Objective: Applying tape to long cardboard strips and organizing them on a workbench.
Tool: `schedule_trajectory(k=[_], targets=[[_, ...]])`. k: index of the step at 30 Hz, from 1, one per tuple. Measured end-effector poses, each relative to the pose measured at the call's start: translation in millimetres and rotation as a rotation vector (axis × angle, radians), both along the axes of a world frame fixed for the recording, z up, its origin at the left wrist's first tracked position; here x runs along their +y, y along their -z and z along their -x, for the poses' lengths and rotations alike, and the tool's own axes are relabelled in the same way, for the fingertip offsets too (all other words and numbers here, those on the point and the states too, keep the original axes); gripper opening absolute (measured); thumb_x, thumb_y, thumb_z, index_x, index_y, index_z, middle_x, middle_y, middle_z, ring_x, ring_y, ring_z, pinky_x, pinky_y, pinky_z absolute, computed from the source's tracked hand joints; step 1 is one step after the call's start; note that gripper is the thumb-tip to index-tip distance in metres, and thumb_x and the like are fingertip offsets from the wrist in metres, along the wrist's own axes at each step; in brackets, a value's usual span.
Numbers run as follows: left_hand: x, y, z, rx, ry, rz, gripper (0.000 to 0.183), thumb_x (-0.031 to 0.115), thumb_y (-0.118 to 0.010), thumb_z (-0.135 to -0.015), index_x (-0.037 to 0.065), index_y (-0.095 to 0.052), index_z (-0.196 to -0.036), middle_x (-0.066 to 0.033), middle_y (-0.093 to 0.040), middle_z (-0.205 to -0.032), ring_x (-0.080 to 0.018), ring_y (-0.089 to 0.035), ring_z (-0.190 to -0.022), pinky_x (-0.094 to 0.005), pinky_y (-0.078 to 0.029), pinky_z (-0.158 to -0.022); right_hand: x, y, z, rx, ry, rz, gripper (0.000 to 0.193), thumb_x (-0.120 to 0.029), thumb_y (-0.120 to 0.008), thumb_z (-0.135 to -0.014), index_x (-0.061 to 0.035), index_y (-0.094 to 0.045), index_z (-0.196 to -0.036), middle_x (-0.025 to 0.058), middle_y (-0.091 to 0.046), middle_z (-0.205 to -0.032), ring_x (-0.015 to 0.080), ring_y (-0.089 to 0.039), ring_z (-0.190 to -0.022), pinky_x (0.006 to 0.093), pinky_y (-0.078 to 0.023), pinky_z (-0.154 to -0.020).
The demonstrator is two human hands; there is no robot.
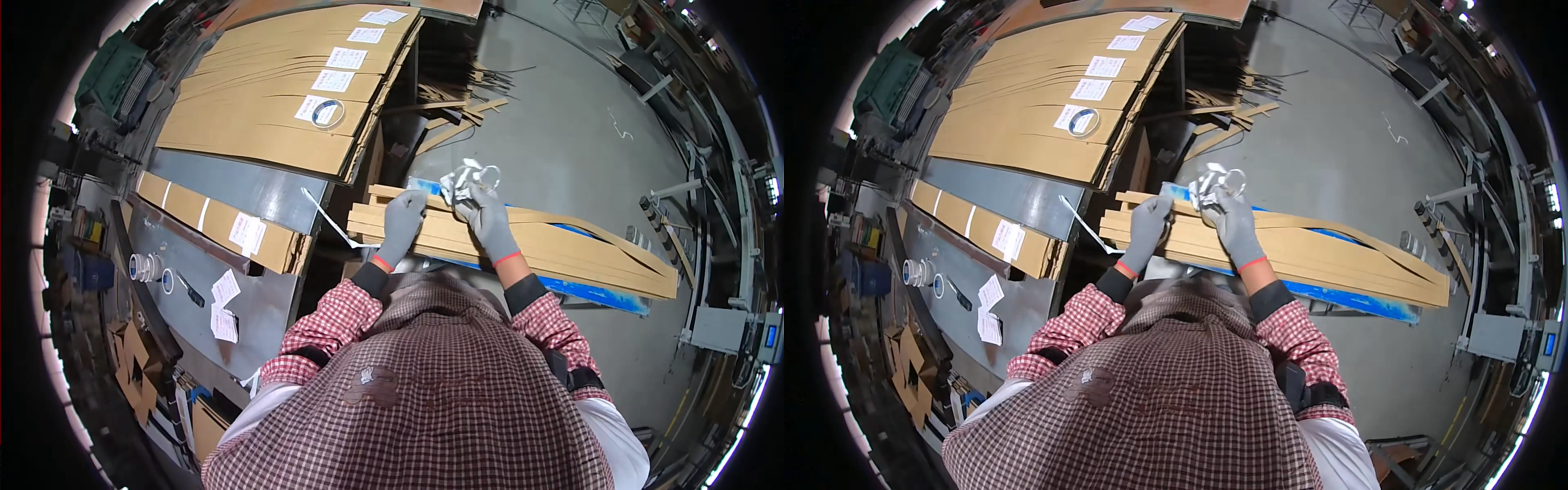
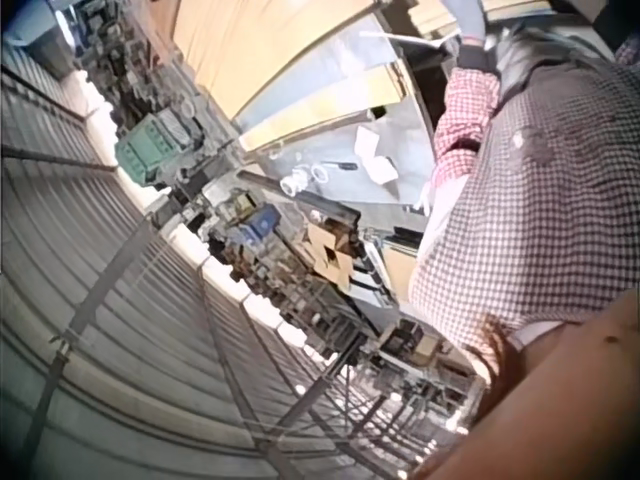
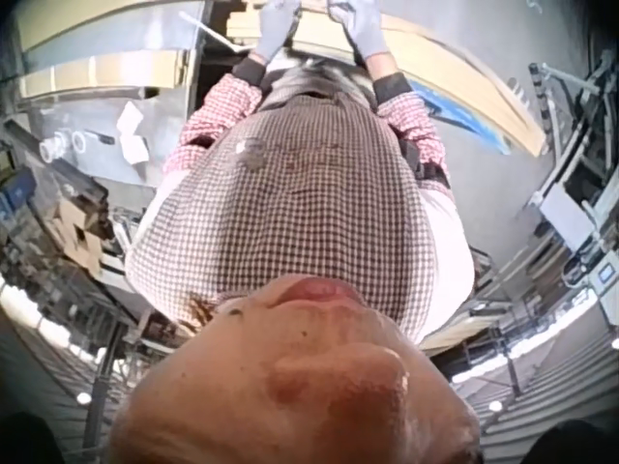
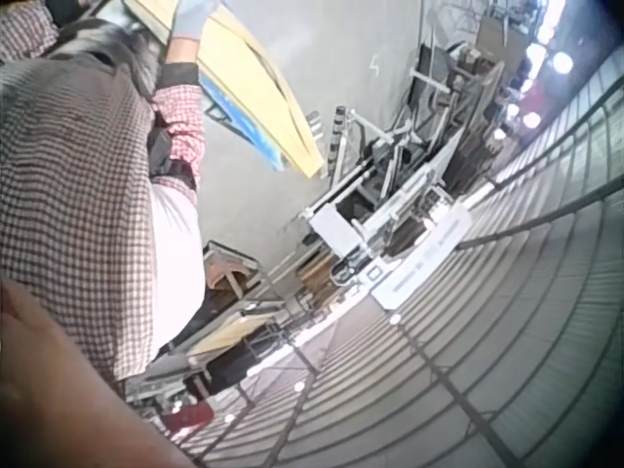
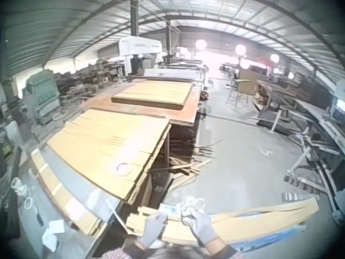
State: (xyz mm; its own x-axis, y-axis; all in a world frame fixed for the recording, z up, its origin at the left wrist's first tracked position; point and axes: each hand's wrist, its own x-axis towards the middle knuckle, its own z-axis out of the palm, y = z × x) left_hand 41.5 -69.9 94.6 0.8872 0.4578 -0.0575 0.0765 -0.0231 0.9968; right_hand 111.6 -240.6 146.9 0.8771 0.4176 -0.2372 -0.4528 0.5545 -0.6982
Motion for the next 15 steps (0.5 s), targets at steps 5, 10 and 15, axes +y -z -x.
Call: schedule_trajectory(k=[5,10,15], targets=[[-15.8,-47.4,-7.6,0.252,0.132,-0.35,0.04,0.041,-0.064,-0.093,0.002,-0.067,-0.081,-0.0049,-0.059,-0.059,-0.0156,-0.057,-0.052,-0.0336,-0.042,-0.049,1.7,29.0,7.0,-0.505,-0.115,0.913,0.012,-0.012,-0.062,-0.091,-0.0013,-0.066,-0.094,0.005,-0.066,-0.091,0.0173,-0.059,-0.08,0.0322,-0.048,-0.074],[0.2,-9.2,-4.9,0.157,0.135,-0.594,0.054,0.05,-0.054,-0.094,0.0,-0.071,-0.085,-0.0206,-0.067,-0.069,-0.0364,-0.067,-0.069,-0.0451,-0.05,-0.063,8.7,11.7,30.0,-0.089,0.17,0.36,0.011,-0.009,-0.061,-0.091,0.0008,-0.064,-0.09,0.0014,-0.056,-0.08,0.0126,-0.052,-0.071,0.0261,-0.044,-0.063],[8.8,6.9,0.2,-0.008,0.126,-0.566,0.049,0.047,-0.054,-0.096,0.001,-0.069,-0.09,-0.014,-0.063,-0.066,-0.0257,-0.063,-0.061,-0.0403,-0.047,-0.058,-34.3,23.6,38.4,-0.665,0.248,0.991,0.012,-0.004,-0.053,-0.094,-0.0013,-0.064,-0.097,0.0003,-0.053,-0.081,0.0092,-0.05,-0.067,0.0251,-0.044,-0.056]])
